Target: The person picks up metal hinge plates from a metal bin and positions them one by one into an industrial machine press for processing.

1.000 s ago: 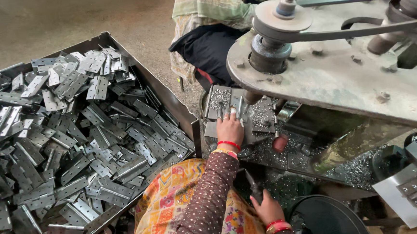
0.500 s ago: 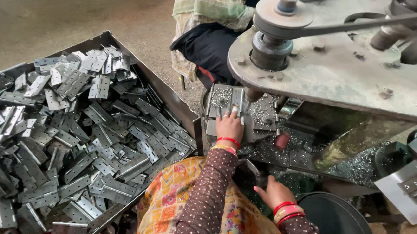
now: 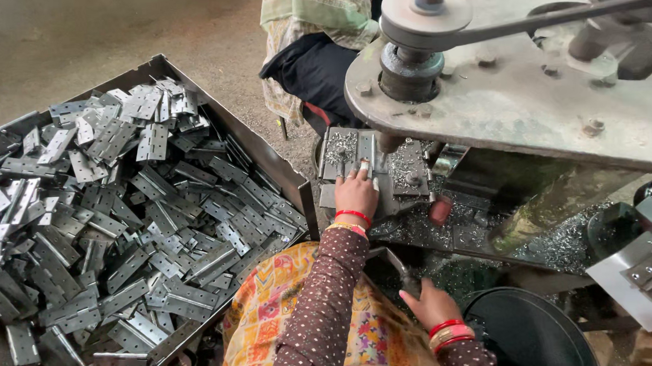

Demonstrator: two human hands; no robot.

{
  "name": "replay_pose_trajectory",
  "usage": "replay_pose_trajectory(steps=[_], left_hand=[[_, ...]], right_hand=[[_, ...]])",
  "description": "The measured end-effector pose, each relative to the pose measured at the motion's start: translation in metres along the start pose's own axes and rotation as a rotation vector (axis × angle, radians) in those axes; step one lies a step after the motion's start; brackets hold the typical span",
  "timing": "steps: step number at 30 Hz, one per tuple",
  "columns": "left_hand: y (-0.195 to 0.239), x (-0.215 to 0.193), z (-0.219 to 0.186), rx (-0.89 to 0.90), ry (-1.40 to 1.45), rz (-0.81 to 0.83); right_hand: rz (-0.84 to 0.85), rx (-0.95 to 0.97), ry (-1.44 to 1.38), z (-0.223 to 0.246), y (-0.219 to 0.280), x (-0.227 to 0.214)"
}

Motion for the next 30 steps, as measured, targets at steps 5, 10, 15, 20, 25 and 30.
replay_pose_trajectory(steps=[5,10,15,20,25,30], left_hand=[[0.064,-0.039,-0.033,0.051,-0.012,0.013],[0.110,-0.078,-0.047,0.058,-0.072,-0.249],[0.083,-0.088,-0.037,0.218,0.141,-0.237],[0.055,-0.105,-0.044,0.175,0.141,-0.406],[0.044,-0.058,-0.038,0.115,-0.026,-0.151],[0.055,-0.044,-0.019,-0.051,-0.087,-0.281]], right_hand=[[0.029,-0.061,0.026,0.024,-0.001,-0.045],[0.032,-0.028,0.063,0.032,0.008,-0.049],[0.083,-0.007,0.026,0.033,0.002,-0.052],[-0.008,-0.069,-0.030,0.030,0.009,-0.046],[0.024,-0.052,0.013,0.031,0.007,-0.051],[-0.017,-0.067,0.027,0.029,0.008,-0.047]])
Point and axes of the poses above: each hand's wrist, its own y-axis away from the middle knuckle, its own x-axis out of the palm, z = x × y, the point moved 2 cm from there along -y, towards the middle knuckle, and after that the axes turned 4 degrees about -z, right-handed, at the moved point
